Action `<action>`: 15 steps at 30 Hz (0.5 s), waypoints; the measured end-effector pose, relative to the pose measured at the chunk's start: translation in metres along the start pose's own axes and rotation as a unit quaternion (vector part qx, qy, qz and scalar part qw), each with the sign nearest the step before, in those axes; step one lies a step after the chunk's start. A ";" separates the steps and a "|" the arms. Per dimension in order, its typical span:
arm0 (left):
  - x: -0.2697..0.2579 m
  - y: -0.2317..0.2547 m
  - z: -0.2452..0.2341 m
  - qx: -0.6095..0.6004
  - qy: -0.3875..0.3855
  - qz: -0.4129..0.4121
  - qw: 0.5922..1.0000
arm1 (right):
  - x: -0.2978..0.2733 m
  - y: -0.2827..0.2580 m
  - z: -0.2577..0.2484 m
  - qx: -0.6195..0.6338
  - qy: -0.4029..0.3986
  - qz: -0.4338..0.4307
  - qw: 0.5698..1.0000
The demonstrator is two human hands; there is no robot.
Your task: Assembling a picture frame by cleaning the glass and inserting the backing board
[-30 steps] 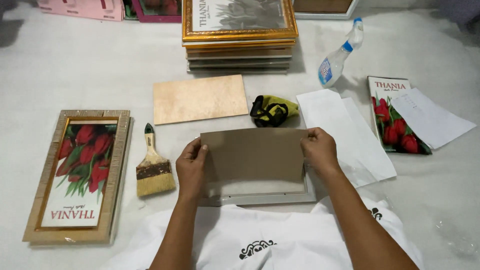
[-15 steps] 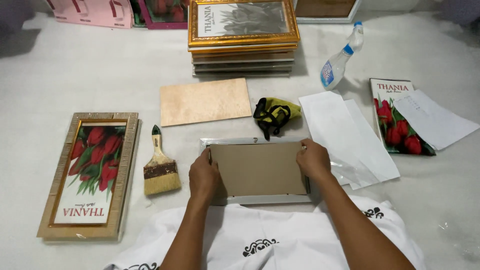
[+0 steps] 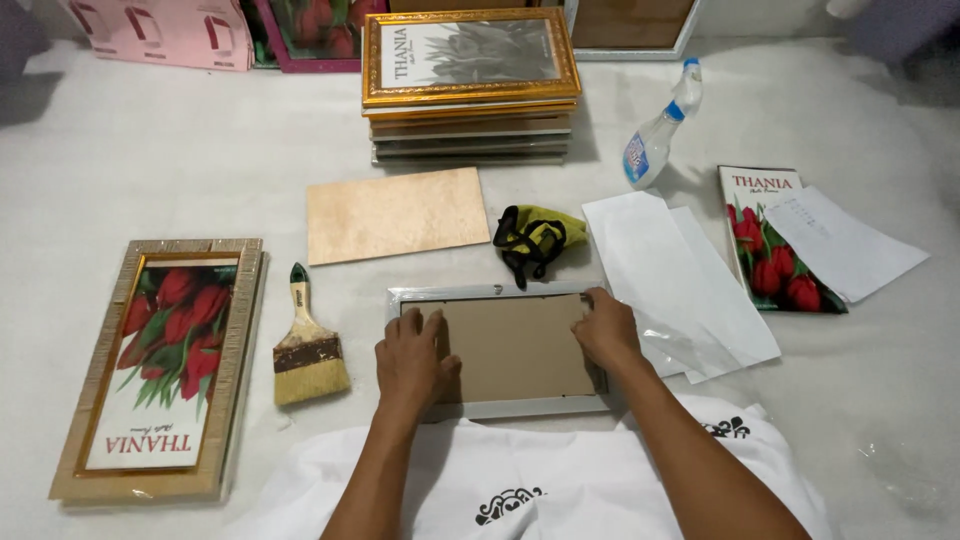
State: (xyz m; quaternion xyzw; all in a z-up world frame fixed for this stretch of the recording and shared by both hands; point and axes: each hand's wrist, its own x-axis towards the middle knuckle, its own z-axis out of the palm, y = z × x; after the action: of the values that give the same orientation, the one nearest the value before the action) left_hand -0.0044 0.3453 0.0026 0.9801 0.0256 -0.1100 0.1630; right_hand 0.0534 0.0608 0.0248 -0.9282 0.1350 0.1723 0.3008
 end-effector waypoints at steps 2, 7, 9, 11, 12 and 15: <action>-0.004 0.007 -0.008 0.006 -0.025 -0.006 1.000 | 0.000 -0.001 -0.002 -0.011 0.006 0.008 1.000; -0.005 0.008 -0.011 0.030 -0.057 -0.011 0.998 | 0.008 0.012 -0.003 -0.029 0.021 0.038 0.999; -0.005 0.007 -0.011 0.034 -0.063 -0.011 0.997 | 0.007 0.009 -0.008 -0.065 0.009 0.063 0.996; -0.003 0.007 -0.010 0.025 -0.063 -0.014 0.998 | -0.003 0.000 -0.011 -0.063 -0.008 0.061 0.996; -0.003 0.007 -0.010 0.017 -0.063 -0.017 0.998 | -0.009 -0.004 -0.013 -0.059 -0.025 0.059 0.996; -0.002 0.004 -0.001 0.021 -0.028 -0.023 0.999 | -0.001 -0.005 -0.006 -0.036 -0.040 0.079 0.995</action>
State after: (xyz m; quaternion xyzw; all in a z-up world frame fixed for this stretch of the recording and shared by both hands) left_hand -0.0056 0.3419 0.0050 0.9791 0.0409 -0.1415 0.1405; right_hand 0.0559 0.0612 0.0320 -0.9173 0.1896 0.2369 0.2576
